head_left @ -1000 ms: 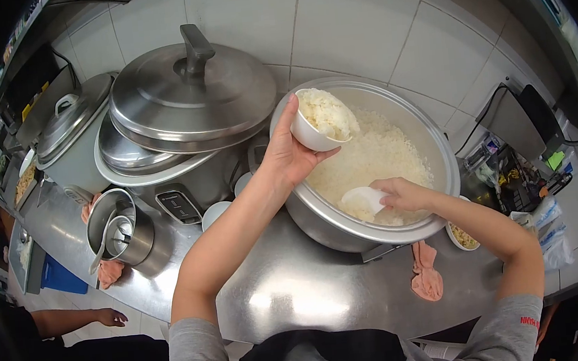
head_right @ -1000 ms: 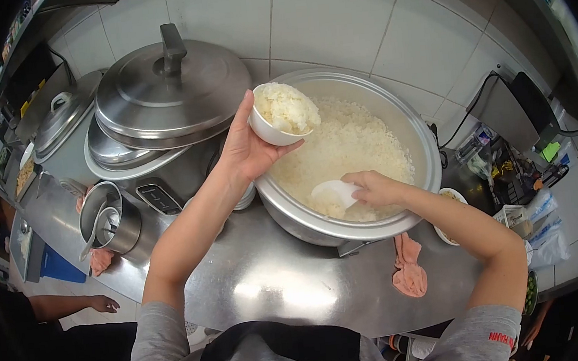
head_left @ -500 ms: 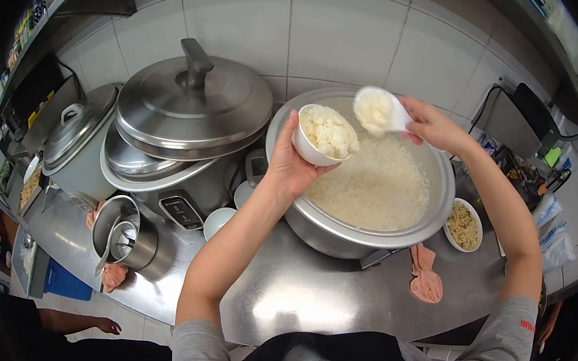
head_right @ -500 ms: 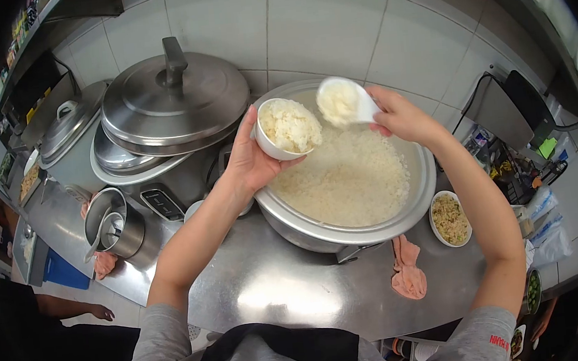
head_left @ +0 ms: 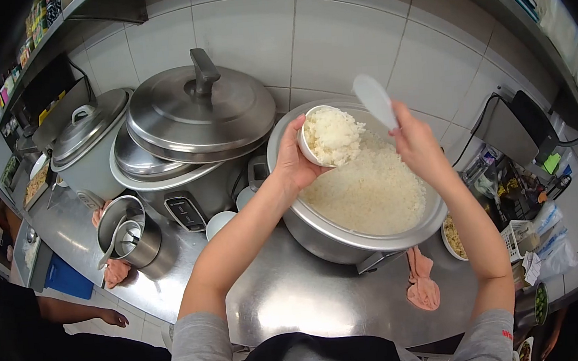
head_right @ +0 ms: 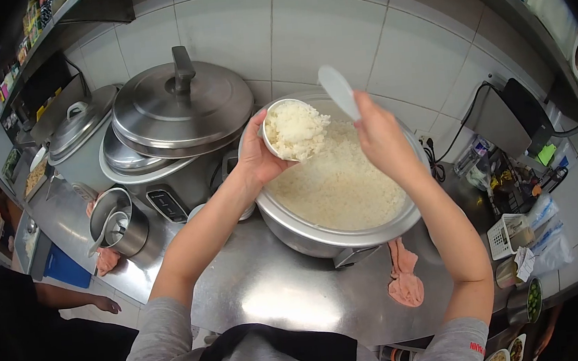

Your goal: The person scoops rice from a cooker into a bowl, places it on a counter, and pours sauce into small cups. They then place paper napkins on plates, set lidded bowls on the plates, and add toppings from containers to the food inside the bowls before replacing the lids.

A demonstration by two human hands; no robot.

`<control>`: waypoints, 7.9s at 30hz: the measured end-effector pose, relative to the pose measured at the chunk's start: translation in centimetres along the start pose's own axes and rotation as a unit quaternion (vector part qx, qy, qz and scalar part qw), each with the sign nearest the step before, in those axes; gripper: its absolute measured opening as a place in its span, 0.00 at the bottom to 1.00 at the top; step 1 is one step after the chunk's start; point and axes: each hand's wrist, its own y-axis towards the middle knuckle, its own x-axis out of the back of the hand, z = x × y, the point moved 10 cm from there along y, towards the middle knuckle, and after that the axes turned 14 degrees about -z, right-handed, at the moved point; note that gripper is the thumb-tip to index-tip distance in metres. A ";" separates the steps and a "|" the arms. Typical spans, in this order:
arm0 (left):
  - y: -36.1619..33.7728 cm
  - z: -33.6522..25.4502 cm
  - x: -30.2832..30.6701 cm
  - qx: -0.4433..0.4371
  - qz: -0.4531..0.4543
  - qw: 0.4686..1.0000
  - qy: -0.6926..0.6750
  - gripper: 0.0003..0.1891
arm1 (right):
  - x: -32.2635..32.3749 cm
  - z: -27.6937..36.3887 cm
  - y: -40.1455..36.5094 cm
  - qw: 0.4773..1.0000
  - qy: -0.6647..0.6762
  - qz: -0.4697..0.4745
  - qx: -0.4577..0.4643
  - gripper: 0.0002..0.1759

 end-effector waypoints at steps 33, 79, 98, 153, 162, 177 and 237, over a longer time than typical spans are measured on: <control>-2.8 -1.0 2.3 0.005 -0.052 0.998 -0.027 0.34 | -8.0 -14.5 -8.2 0.921 -0.197 0.309 0.132 0.14; -2.4 1.6 -0.1 0.004 -0.014 0.999 0.033 0.33 | -1.0 2.8 -4.6 0.983 -0.126 -0.003 0.132 0.37; -5.9 1.7 -2.6 0.003 0.016 1.000 -0.004 0.37 | 4.5 8.2 -4.7 0.978 -0.036 -0.053 0.199 0.30; -9.7 -1.4 -0.5 -0.162 0.031 0.983 -0.076 0.36 | 1.2 8.9 -12.4 0.971 0.031 -0.180 0.154 0.33; -13.8 0.0 3.0 -0.117 0.039 0.991 -0.041 0.37 | 1.5 12.7 -13.2 0.975 0.151 -0.103 0.131 0.34; -20.3 -5.2 16.0 -0.221 -0.073 0.962 -0.143 0.35 | -7.5 17.5 -15.2 0.945 0.324 -0.014 0.034 0.32; -28.5 4.8 40.4 -0.060 -0.269 0.932 -0.234 0.41 | -0.7 -4.8 0.9 0.938 -0.238 -0.167 -0.188 0.26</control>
